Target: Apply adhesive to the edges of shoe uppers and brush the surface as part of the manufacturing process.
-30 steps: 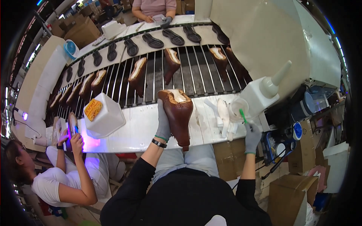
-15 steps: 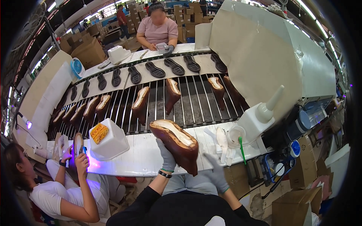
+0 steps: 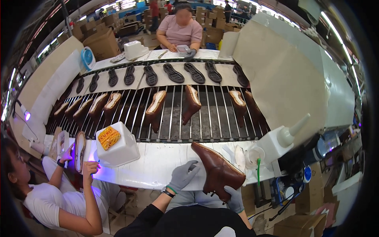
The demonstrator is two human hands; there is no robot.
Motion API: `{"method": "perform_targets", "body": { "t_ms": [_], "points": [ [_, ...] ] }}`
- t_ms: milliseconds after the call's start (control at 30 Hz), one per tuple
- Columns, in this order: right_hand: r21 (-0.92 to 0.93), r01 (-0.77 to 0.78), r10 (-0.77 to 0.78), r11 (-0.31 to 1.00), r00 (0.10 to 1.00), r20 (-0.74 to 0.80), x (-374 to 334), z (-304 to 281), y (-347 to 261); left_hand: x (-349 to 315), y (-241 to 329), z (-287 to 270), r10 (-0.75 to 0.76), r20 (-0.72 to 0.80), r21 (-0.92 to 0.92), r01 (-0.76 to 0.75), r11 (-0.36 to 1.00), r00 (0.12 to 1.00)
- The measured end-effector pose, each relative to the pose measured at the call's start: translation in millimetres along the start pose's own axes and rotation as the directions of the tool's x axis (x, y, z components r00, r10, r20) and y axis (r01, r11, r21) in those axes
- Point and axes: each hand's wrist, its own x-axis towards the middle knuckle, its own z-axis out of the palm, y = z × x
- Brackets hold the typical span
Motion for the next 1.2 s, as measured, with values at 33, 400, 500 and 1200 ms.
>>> {"method": "perform_targets", "body": {
  "t_ms": [33,400,500,1200],
  "points": [
    [-0.015,-0.004,0.004,1.0,1.0,0.013,0,0,-1,0,-5,-11,0.049,-0.064,0.105,-0.042,0.994,0.997],
    [0.036,0.085,-0.078,0.996,0.985,-0.157,74,10,-25,-42,-89,-68,-0.205,-0.441,-0.195,0.13,0.972,0.874],
    [-0.033,0.21,-0.213,0.977,0.969,-0.123,115,25,-41,-34,-92,-65,-0.116,-0.436,-0.047,0.106,0.993,0.893],
    [-0.982,0.186,0.136,0.035,0.973,0.189,366,-9,-58,-28,-88,-49,-0.219,-0.474,-0.101,0.195,0.976,0.853]
  ]
}}
